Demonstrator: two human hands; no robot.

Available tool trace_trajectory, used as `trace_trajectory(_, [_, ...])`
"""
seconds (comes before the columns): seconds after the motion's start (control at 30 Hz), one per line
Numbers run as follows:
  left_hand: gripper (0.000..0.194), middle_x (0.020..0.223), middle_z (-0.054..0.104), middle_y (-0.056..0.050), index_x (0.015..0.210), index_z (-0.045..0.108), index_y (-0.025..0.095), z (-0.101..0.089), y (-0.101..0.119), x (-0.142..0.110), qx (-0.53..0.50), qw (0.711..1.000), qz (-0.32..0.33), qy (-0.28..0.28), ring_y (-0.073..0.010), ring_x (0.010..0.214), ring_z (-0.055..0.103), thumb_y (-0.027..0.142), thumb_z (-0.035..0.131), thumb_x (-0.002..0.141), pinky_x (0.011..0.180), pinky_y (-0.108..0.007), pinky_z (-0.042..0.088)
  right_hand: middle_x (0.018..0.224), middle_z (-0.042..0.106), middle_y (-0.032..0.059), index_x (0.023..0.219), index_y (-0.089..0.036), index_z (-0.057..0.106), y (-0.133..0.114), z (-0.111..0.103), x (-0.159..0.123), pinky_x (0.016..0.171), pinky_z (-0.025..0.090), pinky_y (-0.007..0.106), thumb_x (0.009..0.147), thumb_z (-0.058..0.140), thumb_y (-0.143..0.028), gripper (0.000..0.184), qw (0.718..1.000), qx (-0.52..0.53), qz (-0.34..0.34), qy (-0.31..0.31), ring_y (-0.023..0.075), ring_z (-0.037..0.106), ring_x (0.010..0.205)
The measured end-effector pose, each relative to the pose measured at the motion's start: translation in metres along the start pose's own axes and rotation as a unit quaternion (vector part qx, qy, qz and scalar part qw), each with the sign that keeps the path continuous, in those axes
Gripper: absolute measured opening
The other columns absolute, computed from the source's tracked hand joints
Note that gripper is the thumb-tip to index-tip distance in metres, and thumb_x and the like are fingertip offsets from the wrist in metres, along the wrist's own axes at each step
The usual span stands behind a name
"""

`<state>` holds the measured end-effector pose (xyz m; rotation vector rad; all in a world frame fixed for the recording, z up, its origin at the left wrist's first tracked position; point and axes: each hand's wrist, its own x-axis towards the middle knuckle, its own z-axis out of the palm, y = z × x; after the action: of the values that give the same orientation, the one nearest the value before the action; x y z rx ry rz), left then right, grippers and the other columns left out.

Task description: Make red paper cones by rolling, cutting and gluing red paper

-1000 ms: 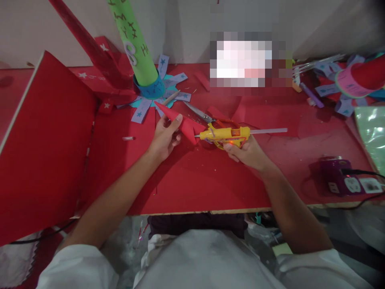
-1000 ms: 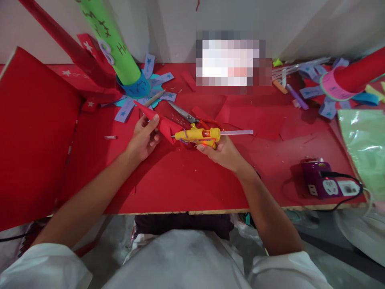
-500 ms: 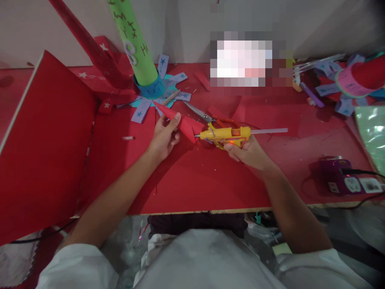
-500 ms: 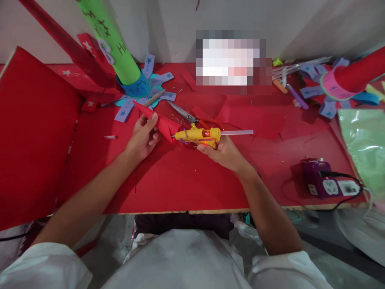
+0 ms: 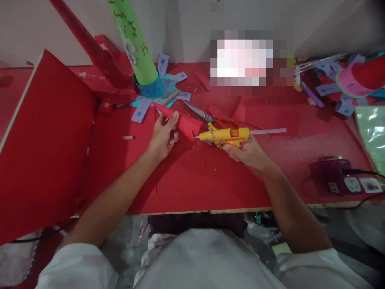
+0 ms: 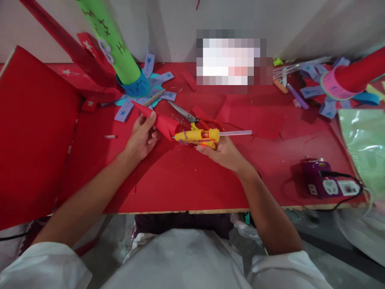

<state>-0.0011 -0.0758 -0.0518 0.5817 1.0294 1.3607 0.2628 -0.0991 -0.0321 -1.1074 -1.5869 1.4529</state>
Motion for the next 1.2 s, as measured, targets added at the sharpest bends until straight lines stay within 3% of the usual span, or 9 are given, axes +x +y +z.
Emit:
trace_trajectory(0.2, [0.057, 0.06, 0.052, 0.011, 0.091, 0.052, 0.022, 0.0, 0.001, 0.0, -0.004, 1.0, -0.002, 0.003, -0.0017, 0.04, 0.045, 0.046, 0.1, 0.071, 0.033, -0.016, 0.017, 0.055, 0.049, -0.0037, 0.094, -0.024, 0.076, 0.002, -0.002, 0.0, 0.047, 0.043, 0.027, 0.084, 0.087, -0.051, 0.03, 1.0, -0.007, 0.008, -0.004, 0.018, 0.059, 0.06])
trace_trajectory(0.53, [0.048, 0.06, 0.053, 0.01, 0.09, 0.054, 0.022, -0.001, 0.003, 0.001, -0.016, 1.0, -0.003, 0.007, -0.0017, 0.04, 0.043, 0.044, 0.096, 0.079, 0.033, -0.016, 0.018, 0.074, 0.072, 0.0017, 0.094, -0.025, 0.077, 0.001, -0.005, 0.001, 0.056, 0.055, 0.03, 0.083, 0.085, -0.05, 0.028, 0.999, -0.038, 0.007, 0.004, 0.0213, 0.071, 0.073])
trace_trajectory(0.73, [0.044, 0.063, 0.055, 0.008, 0.085, 0.055, 0.021, -0.006, 0.001, 0.006, -0.044, 0.999, 0.014, 0.003, -0.0017, 0.042, 0.044, 0.042, 0.094, 0.081, 0.033, -0.016, 0.018, 0.061, 0.063, 0.0006, 0.087, -0.026, 0.077, 0.003, -0.008, -0.001, 0.047, 0.049, 0.03, 0.082, 0.087, -0.059, 0.035, 1.0, -0.028, -0.002, 0.009, 0.0191, 0.064, 0.059])
trace_trajectory(0.97, [0.043, 0.059, 0.051, 0.008, 0.084, 0.061, 0.02, -0.007, -0.002, 0.01, -0.074, 0.997, 0.029, -0.018, -0.0026, 0.043, 0.044, 0.045, 0.096, 0.078, 0.035, -0.016, 0.018, 0.056, 0.052, -0.0061, 0.092, -0.022, 0.075, 0.011, -0.013, -0.001, 0.039, 0.031, 0.025, 0.089, 0.079, -0.063, 0.042, 0.996, 0.07, -0.046, 0.013, 0.0069, 0.035, 0.04])
trace_trajectory(1.1, [0.047, 0.058, 0.05, 0.008, 0.083, 0.063, 0.019, -0.005, 0.0, 0.007, -0.077, 0.996, 0.033, -0.026, -0.0033, 0.042, 0.044, 0.046, 0.1, 0.072, 0.036, -0.016, 0.02, 0.053, 0.045, -0.0084, 0.089, -0.022, 0.071, 0.008, -0.015, -0.002, 0.041, 0.031, 0.026, 0.086, 0.081, -0.066, 0.045, 0.992, 0.091, -0.076, 0.05, 0.0074, 0.034, 0.041])
trace_trajectory(1.2, [0.044, 0.057, 0.051, 0.008, 0.088, 0.068, 0.02, -0.004, 0.002, 0.006, -0.083, 0.996, 0.025, -0.024, -0.004, 0.041, 0.043, 0.044, 0.1, 0.071, 0.036, -0.017, 0.021, 0.05, 0.04, -0.0092, 0.091, -0.022, 0.073, 0.006, -0.024, -0.014, 0.044, 0.033, 0.028, 0.089, 0.079, -0.063, 0.041, 0.99, 0.052, -0.068, 0.112, 0.0095, 0.036, 0.042])
